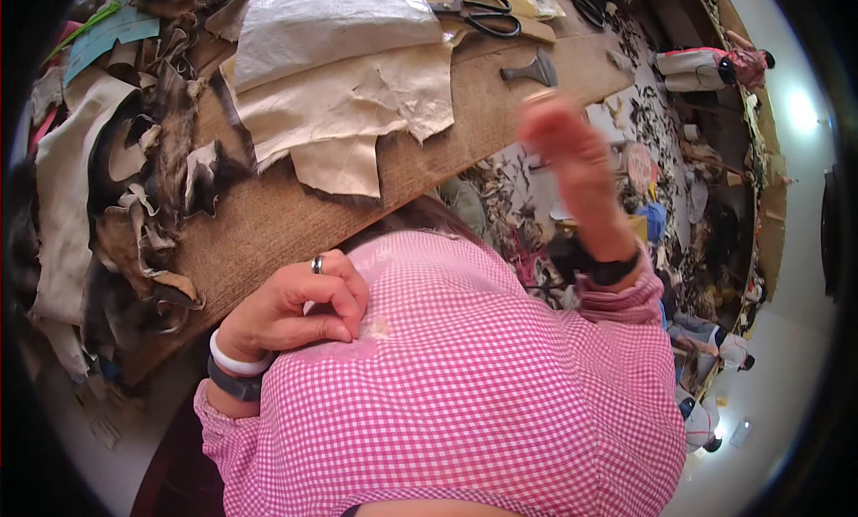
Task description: Sewing small pieces of leather and fur together by hand using a needle and thread.
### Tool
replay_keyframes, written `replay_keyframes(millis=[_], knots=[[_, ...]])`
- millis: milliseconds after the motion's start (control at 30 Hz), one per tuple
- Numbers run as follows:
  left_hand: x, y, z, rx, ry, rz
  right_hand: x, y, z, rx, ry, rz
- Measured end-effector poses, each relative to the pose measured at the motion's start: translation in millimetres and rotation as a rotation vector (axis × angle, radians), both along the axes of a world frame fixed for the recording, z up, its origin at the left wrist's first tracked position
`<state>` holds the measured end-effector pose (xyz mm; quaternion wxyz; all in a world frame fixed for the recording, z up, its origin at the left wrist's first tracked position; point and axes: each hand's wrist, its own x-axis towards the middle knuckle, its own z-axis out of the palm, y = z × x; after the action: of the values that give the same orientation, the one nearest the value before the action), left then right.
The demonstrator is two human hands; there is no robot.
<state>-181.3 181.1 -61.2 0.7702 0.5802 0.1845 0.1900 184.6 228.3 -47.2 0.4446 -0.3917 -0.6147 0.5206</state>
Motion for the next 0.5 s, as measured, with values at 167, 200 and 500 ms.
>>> replay_keyframes(millis=[167,200,500], knots=[[28.2,-8.2,-3.1,-0.047,-0.003,0.404,-92.0,21.7,-7.1,0.165,0.013,0.661],[37.5,-10.4,-4.1,-0.105,0.007,0.532,-94.7,25.9,-3.0,0.150,0.046,0.719],[123.8,14.4,-1.9,-0.105,-0.053,0.785,-32.7,79.9,-7.8,0.293,0.018,0.891]])
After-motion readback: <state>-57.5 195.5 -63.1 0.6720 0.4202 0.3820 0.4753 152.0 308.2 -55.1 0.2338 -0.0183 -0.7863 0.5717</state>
